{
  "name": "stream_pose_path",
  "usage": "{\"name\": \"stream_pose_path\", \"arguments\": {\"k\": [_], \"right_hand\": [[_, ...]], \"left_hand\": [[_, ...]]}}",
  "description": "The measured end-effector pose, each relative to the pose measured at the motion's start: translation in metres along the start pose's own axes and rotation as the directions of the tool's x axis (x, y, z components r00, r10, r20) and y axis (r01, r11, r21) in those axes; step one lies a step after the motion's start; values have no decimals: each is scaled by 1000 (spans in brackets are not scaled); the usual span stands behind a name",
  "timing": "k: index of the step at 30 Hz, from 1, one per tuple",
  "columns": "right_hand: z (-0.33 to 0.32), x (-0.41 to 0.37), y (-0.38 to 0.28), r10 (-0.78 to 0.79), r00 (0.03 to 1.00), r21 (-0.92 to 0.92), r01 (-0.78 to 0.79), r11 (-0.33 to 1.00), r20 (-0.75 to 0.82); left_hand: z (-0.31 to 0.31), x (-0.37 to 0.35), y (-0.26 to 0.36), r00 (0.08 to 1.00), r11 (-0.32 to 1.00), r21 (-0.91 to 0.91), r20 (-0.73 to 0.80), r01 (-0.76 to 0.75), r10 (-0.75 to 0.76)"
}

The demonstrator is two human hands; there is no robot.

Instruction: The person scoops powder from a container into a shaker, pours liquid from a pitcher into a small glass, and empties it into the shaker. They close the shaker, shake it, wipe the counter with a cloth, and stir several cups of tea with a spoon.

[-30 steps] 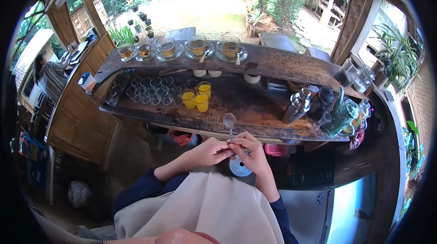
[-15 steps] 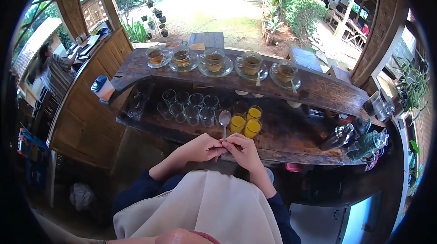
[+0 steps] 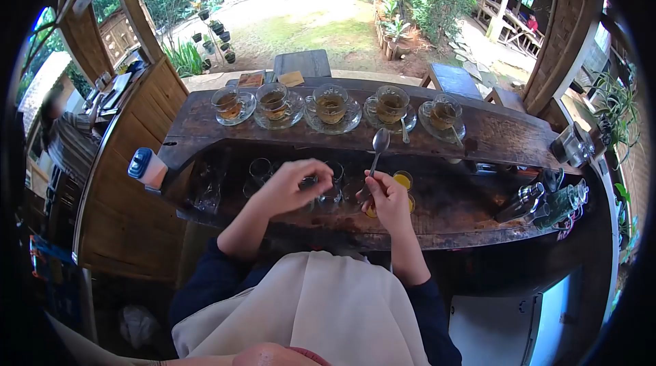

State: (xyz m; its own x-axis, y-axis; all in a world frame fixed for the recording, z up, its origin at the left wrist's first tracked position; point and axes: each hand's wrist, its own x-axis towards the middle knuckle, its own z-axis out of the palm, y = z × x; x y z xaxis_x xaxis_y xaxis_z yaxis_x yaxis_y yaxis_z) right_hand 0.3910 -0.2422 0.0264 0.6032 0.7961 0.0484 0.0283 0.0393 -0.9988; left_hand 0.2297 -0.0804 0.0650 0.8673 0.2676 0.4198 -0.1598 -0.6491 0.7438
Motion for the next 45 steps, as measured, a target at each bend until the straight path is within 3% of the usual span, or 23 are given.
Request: {"name": "stream_pose_path", "arguments": {"k": [3, 11, 13, 14, 23, 39, 45], "right_hand": [[-14, 25, 1, 137, 987, -33, -135, 990, 83], [-7, 78, 4, 122, 959, -118, -94, 989, 255], [-6, 91, 2, 110, 954, -145, -72, 987, 280], [-5, 96, 1, 92, 956, -160, -49, 986, 277], [5, 138, 5, 108, 935, -232, -28, 972, 339], [10, 156, 5, 208, 922, -92, -188, 978, 325], [15, 154, 9, 197, 942, -92, -179, 980, 270]], "left_hand": [[-20, 23, -2, 991, 980, 194, -119, -35, 59], [-50, 80, -37, 987, 913, 407, -140, -16, 80], [-54, 94, -50, 988, 870, 484, -150, 100, -30], [-57, 100, -56, 984, 854, 492, -130, 171, -122], [-53, 127, -74, 955, 794, 551, -19, 257, -295], [-49, 124, -80, 964, 833, 493, -55, 252, -259], [-49, 123, -80, 963, 847, 465, -47, 257, -266]]}}
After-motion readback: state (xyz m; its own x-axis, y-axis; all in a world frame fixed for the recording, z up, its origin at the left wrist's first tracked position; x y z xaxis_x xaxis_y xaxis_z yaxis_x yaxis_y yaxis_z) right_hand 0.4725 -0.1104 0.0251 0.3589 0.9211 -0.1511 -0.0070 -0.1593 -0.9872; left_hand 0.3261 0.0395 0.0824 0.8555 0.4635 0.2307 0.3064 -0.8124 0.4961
